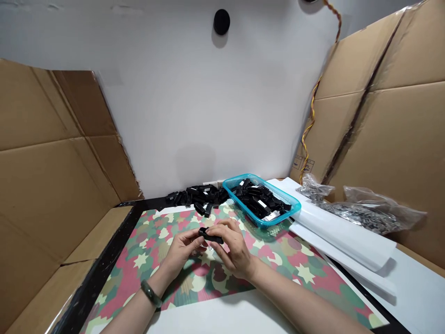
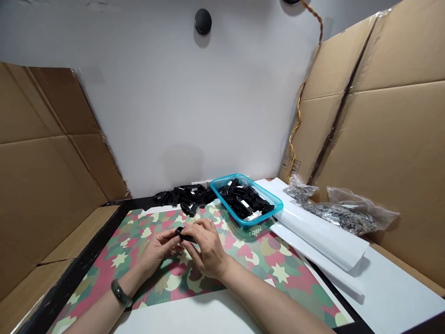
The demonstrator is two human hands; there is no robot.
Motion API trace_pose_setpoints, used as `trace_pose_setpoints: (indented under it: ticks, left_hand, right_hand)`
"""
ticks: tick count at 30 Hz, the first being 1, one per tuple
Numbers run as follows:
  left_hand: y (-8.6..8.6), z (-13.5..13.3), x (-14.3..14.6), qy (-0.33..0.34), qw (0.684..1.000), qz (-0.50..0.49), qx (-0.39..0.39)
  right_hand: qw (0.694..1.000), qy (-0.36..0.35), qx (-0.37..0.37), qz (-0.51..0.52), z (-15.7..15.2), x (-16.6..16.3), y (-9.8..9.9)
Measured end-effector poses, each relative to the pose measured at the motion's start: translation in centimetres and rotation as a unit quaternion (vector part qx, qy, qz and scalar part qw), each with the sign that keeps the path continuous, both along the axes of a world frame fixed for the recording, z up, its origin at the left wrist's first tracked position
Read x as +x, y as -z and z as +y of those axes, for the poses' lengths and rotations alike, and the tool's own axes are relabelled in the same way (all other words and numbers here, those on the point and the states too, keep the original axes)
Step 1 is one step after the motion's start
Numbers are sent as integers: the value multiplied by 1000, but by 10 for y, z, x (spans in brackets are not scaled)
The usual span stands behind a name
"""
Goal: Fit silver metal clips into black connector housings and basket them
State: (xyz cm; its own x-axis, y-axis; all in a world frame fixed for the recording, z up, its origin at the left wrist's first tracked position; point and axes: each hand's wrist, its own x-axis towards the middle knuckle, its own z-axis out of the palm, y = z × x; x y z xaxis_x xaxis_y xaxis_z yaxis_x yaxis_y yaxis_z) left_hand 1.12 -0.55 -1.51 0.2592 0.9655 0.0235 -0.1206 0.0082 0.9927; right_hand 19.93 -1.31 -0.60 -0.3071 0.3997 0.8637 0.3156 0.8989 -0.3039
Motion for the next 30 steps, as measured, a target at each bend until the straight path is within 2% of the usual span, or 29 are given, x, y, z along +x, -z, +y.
trace_pose_setpoints:
  ticks: [7, 15, 21, 30]
  left_hand:
    - [-2, 0, 1, -1, 1000, 8, 3]
    - [-19, -4, 1, 31, 995, 47, 85]
    - [-14, -2, -5, 17, 985, 95, 145]
    - [-16, -3, -6, 17, 983, 99, 157]
  right_hand:
    - [999, -13, 0, -51, 3, -1, 3]
    - [995, -12, -4, -98, 1, 1, 1]
    - [994, -17, 15, -108, 2, 0, -2]
    - [996, -13, 3, -87, 1, -2, -2]
